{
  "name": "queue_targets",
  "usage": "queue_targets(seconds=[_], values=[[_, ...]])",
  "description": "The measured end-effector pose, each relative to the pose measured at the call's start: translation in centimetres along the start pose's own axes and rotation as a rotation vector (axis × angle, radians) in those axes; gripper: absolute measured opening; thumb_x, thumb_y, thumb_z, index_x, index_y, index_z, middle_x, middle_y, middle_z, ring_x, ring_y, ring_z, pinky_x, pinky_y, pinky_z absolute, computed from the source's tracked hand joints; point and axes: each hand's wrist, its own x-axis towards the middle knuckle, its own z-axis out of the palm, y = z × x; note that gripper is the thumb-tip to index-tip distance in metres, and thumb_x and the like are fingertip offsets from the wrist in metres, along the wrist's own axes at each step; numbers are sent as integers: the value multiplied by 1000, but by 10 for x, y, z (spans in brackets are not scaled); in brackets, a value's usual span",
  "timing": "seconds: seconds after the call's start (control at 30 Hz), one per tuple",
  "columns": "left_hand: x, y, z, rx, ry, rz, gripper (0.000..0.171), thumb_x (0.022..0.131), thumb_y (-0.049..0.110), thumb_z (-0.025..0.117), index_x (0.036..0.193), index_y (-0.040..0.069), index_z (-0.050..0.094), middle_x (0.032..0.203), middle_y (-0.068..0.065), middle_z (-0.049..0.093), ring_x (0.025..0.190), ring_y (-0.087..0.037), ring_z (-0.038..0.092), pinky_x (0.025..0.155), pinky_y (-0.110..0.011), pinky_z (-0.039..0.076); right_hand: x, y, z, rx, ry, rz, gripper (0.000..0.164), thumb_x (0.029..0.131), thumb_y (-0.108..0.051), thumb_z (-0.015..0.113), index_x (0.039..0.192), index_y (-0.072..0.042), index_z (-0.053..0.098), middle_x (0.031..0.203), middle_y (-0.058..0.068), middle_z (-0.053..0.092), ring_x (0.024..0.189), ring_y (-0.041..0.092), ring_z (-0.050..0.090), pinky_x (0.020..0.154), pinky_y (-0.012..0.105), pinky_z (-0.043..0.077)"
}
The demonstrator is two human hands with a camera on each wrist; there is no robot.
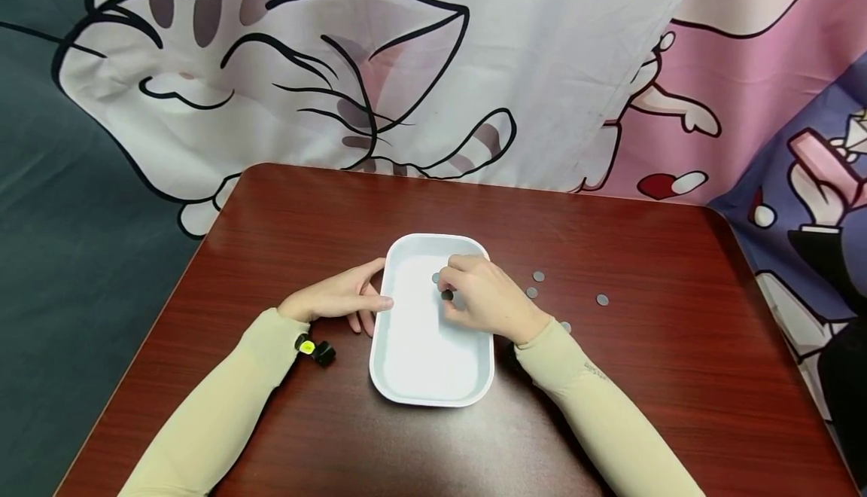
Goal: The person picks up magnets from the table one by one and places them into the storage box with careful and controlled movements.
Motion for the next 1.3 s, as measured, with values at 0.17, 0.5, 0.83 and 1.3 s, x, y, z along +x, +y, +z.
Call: queue_targets(seconds=[0.17,0.5,0.83,1.3], values=[[1,-1,0,2,-3,0,84,101,35,67,164,21,14,85,-13,78,71,-34,78,58,-45,63,4,-1,7,-37,-36,0,13,74,-8,75,81,-14,66,75,-5,52,62,7,47,57,21,42],[2,-3,0,-6,-8,9,82,103,30,65,164,20,13,85,-13,79,70,-34,78,56,-45,63,10,-3,15,-67,-66,-17,14,70,-7,75,76,-14,64,71,-5,52,61,11,48,63,28,43],[2,-3,0,-10,-13,18,80,103,29,65,164,19,14,85,-13,79,70,-34,78,57,-46,63,12,-5,20,-154,-154,41,13,70,-10,74,75,-17,64,72,-6,57,68,15,49,63,29,43],[2,-3,-1,-5,-5,7,83,102,32,66,165,21,13,85,-14,78,70,-34,77,57,-46,63,10,-6,20,-160,-204,60,17,71,-8,77,75,-17,63,72,-6,58,70,17,51,66,31,44]])
